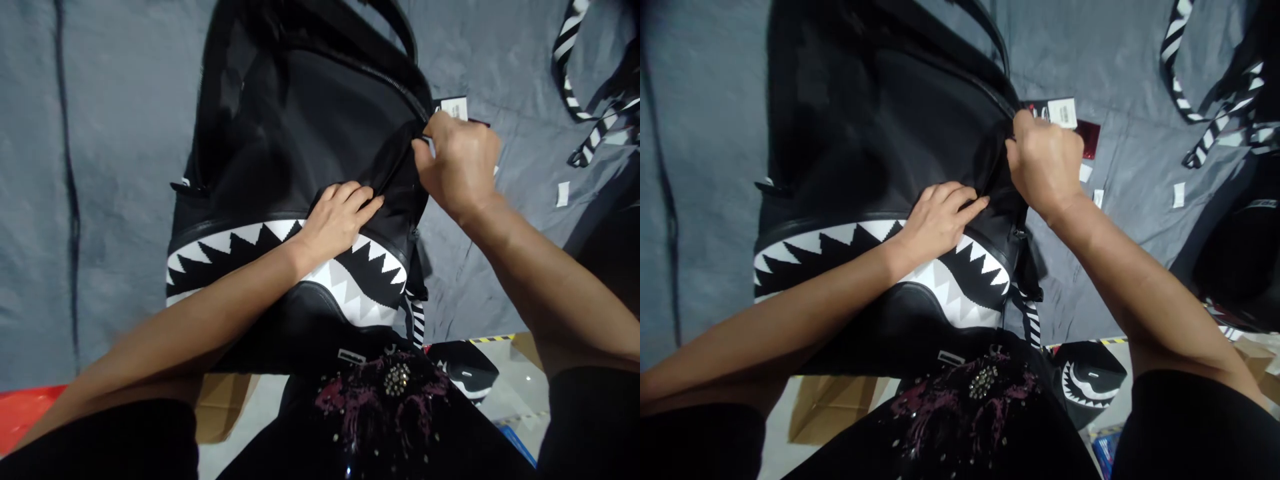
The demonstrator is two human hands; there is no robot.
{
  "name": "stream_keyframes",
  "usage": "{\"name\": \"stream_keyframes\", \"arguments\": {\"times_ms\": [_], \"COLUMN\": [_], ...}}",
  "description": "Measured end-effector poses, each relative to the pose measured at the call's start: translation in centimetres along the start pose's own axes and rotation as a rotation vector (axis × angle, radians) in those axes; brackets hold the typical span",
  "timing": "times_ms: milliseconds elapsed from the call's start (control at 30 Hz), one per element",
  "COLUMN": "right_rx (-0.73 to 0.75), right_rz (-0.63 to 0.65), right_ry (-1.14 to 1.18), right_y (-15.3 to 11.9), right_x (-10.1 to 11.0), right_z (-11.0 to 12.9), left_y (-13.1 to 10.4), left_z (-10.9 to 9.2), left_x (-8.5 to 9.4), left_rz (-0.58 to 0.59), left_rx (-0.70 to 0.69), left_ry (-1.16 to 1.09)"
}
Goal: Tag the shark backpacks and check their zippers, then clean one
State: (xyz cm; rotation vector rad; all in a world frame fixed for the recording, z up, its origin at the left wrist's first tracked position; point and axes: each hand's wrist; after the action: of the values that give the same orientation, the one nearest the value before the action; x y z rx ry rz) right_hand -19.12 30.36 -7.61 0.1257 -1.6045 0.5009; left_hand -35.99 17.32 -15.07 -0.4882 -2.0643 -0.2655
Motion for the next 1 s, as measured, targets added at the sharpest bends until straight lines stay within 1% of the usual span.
{"name": "stream_keyframes", "arguments": {"times_ms": [100,167,267,300,367,433,467,533,600,667,800,900,1000], "right_rx": [0.061,0.086,0.075,0.072,0.079,0.093,0.1,0.102,0.1,0.097,0.114,0.15,0.193], "right_rz": [0.004,-0.026,-0.096,-0.111,-0.122,-0.118,-0.116,-0.126,-0.143,-0.158,-0.171,-0.156,-0.124], "right_ry": [0.069,0.113,0.145,0.15,0.147,0.128,0.114,0.087,0.073,0.073,0.089,0.079,0.057], "right_y": [-0.4,-0.8,-0.9,-0.8,-0.4,0.1,0.5,1.3,2.3,3.1,3.7,4.0,5.0], "right_x": [0.9,0.9,0.8,0.9,1.1,1.5,1.8,2.2,2.4,2.4,2.1,2.4,2.8], "right_z": [-0.7,-1.3,-2.0,-2.2,-2.6,-3.0,-3.2,-3.5,-3.8,-4.1,-4.5,-4.6,-4.2], "left_y": [0.5,1.7,4.8,6.1,8.4,10.0,10.5,10.8,10.7,10.4,10.5,10.6,10.5], "left_z": [-0.3,-0.5,-1.0,-1.2,-1.4,-1.5,-1.5,-1.3,-0.9,-0.7,-0.5,-0.2,0.0], "left_x": [0.7,1.8,3.9,4.5,5.0,4.7,4.2,3.0,2.0,1.5,1.7,1.9,1.4], "left_rz": [-0.004,-0.037,-0.164,-0.211,-0.287,-0.327,-0.339,-0.36,-0.39,-0.419,-0.444,-0.471,-0.48], "left_rx": [0.004,0.007,0.021,0.055,0.175,0.295,0.331,0.359,0.367,0.38,0.407,0.42,0.424], "left_ry": [0.048,0.09,0.098,0.085,0.045,-0.009,-0.035,-0.078,-0.103,-0.119,-0.132,-0.143,-0.172]}}
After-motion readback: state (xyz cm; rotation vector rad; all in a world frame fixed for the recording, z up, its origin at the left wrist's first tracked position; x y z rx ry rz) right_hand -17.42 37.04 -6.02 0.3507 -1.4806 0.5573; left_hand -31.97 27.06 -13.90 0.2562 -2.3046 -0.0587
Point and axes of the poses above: each hand's wrist, its own y-axis towards the middle knuckle, its own x-axis out of the back of the hand, z = x × y, and after that the axes turned 2 degrees about -y, right-handed
